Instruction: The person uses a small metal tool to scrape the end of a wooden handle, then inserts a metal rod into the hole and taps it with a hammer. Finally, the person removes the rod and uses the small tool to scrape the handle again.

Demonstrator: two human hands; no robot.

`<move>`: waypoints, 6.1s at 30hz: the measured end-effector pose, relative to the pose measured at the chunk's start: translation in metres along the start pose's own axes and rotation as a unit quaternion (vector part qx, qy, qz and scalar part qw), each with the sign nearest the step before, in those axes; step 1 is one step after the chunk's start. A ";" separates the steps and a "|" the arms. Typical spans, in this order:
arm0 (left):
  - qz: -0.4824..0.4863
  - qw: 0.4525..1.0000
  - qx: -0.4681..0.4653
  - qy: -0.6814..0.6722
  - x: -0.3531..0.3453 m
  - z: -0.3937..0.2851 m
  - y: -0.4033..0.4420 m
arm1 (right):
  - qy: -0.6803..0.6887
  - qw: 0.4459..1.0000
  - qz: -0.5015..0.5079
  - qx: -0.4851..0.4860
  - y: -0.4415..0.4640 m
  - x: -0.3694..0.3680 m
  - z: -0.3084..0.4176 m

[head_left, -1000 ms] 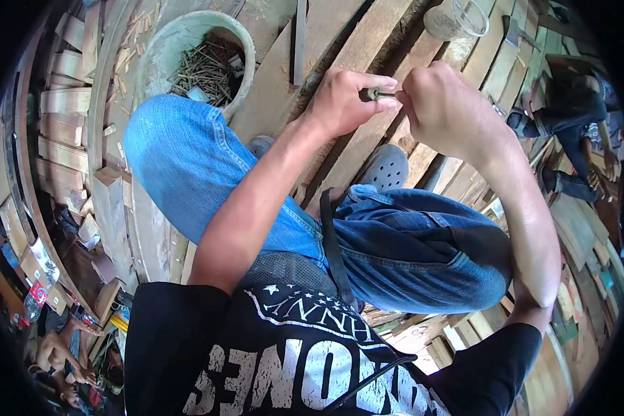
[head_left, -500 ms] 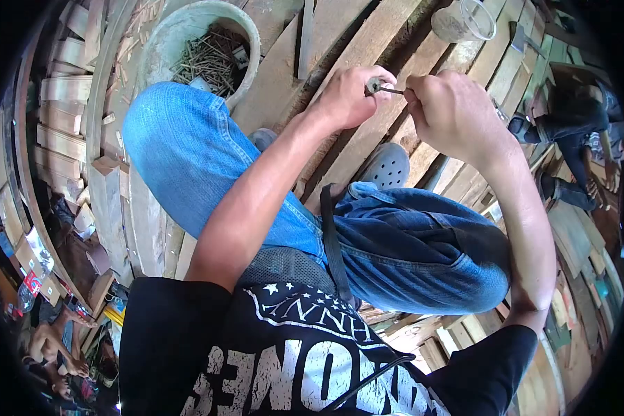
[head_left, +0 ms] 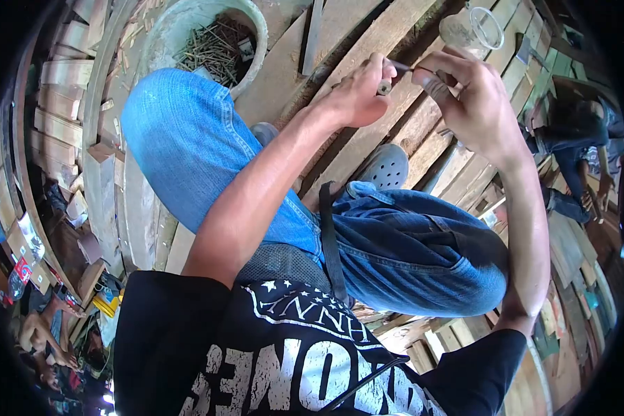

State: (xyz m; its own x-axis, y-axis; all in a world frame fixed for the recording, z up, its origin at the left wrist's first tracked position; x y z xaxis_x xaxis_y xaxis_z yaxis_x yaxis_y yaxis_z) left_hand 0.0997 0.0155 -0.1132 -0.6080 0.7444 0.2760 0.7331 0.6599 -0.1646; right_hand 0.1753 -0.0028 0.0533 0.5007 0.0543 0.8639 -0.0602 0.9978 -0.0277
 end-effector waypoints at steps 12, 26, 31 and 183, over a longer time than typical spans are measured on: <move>0.015 1.000 0.006 0.024 0.009 -0.001 0.003 | 0.293 0.948 -0.029 -0.117 -0.009 -0.026 -0.031; 0.013 0.998 0.063 0.001 0.010 0.004 0.005 | -0.024 0.997 0.069 -0.033 -0.012 -0.047 -0.012; -0.050 0.998 -0.040 -0.015 0.011 -0.005 0.005 | -0.104 0.990 0.077 -0.060 -0.012 -0.056 -0.008; -0.139 0.976 -0.156 0.053 0.073 -0.094 0.029 | 0.138 0.922 -0.069 -0.356 -0.012 -0.001 -0.002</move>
State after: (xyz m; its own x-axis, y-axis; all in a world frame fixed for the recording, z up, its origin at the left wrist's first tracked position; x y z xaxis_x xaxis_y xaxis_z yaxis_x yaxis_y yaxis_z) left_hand 0.1053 0.0795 -0.0093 -0.7741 0.5154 0.3676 0.6114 0.7594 0.2226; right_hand 0.1774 -0.0152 0.0511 0.6684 -0.1655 0.7252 0.5526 0.7630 -0.3352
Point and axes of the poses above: each hand's wrist, its own y-axis towards the middle knuckle, its own x-axis out of the back of the hand, z = x × y, the point moved 9 cm from there along y, towards the middle knuckle, and after that the axes turned 3 degrees about -z, right-handed, at the moved point
